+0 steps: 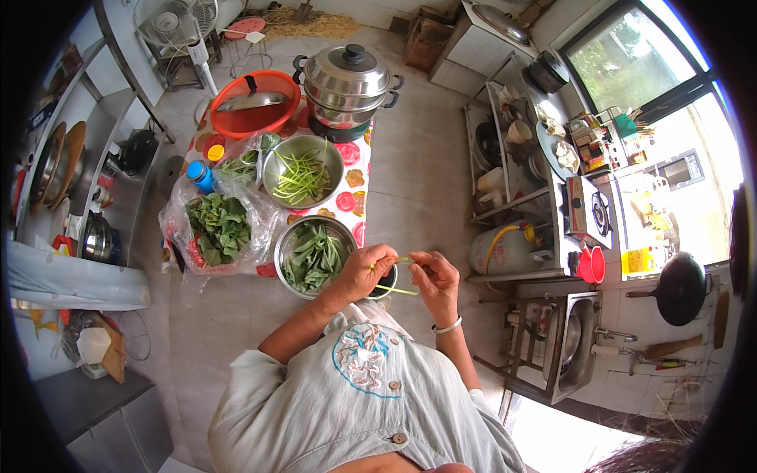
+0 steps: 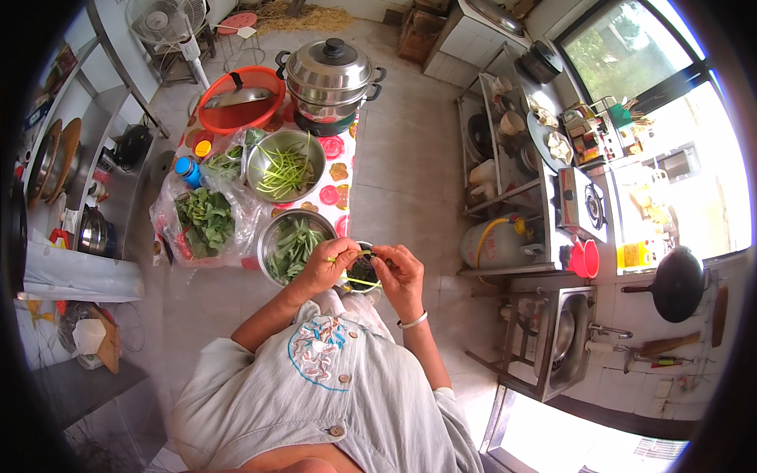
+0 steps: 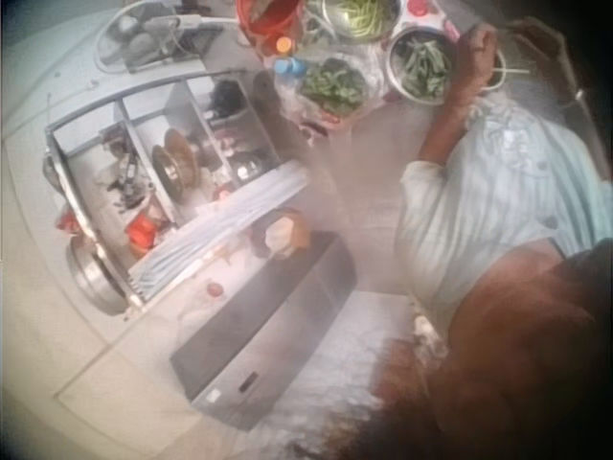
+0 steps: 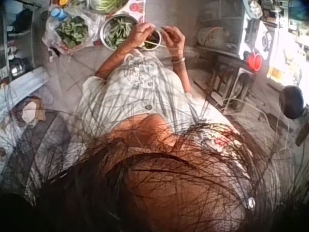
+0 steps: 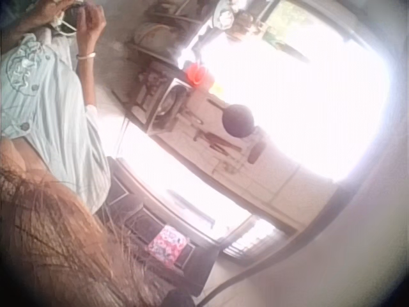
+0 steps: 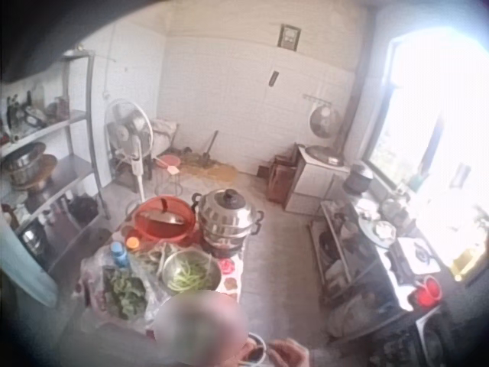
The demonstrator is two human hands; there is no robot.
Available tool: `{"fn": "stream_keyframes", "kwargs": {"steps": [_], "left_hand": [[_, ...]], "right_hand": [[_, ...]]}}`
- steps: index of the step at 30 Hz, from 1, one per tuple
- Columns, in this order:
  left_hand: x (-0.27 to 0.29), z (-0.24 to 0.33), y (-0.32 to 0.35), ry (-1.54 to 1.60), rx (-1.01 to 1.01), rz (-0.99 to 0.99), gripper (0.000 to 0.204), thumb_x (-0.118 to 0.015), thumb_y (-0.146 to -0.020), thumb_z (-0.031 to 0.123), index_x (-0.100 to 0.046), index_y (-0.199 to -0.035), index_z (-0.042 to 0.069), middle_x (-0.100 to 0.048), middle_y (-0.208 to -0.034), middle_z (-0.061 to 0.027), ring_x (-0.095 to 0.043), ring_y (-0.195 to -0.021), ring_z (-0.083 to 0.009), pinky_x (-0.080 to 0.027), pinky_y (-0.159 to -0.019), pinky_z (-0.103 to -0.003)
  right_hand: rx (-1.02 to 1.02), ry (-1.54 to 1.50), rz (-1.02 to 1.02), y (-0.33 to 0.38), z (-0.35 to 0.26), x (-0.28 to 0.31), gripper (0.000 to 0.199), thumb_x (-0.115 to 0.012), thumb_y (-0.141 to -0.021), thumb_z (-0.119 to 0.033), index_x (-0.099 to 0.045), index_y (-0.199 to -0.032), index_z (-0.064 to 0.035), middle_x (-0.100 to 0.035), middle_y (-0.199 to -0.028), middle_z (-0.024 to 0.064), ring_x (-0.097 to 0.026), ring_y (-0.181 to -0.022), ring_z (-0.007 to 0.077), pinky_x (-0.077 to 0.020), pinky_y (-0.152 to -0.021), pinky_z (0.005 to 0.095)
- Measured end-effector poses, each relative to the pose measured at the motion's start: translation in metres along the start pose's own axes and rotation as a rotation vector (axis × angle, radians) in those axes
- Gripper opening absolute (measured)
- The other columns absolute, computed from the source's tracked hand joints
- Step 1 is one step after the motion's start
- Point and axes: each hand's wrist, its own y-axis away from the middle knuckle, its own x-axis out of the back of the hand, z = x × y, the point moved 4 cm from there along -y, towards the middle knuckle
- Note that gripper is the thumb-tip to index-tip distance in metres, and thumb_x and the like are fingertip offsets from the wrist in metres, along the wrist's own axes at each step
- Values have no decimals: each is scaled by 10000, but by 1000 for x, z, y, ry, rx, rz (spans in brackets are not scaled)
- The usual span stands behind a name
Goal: The person stands at a kitchen table and repeatedly picks up long green vegetable stems, snaps off the ends, and places the trimmed pieces into a metal bowl. The person continues this repetitive trimming process throughout the clip.
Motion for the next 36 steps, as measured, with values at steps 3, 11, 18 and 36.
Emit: {"fn": "stream_keyframes", "kwargs": {"steps": [3, 11, 18, 36], "left_hand": [[-3, 2, 2, -9, 47, -72, 104, -545, -854, 131, -532, -849, 28, -533, -610, -76, -550, -553, -197, -421, -512, -299], [0, -6, 5, 31, 20, -43, 134, -611, -778, 54, -496, -839, 21, -544, -755, -94, -545, -665, -248, -434, -596, -320], [2, -1, 2, 0, -165, -86, 106, -602, -775, 25, -510, -828, 26, -515, -802, -81, -537, -717, -218, -433, -636, -294], [1, -1, 4, 140, -203, -74, 66, -588, -821, 60, -559, -825, 1, -581, -744, -68, -569, -673, -169, -453, -616, -263]], "right_hand": [[80, 230, 4, -4, -14, -5, 107, -614, -745, 33, -620, -851, 18, -558, -702, 57, -526, -569, 86, -421, -494, 207], [106, 381, -41, -9, -17, -7, 64, -584, -717, 52, -597, -771, 19, -532, -612, 73, -517, -504, 113, -404, -464, 225], [-362, -365, -187, -4, 22, -3, 49, -542, -762, 42, -573, -750, 6, -483, -586, -15, -410, -456, 56, -315, -413, 207], [-607, -930, -212, 11, 52, -24, 93, -489, -819, 8, -557, -766, -26, -453, -562, -7, -309, -430, 37, -253, -380, 192]]}}
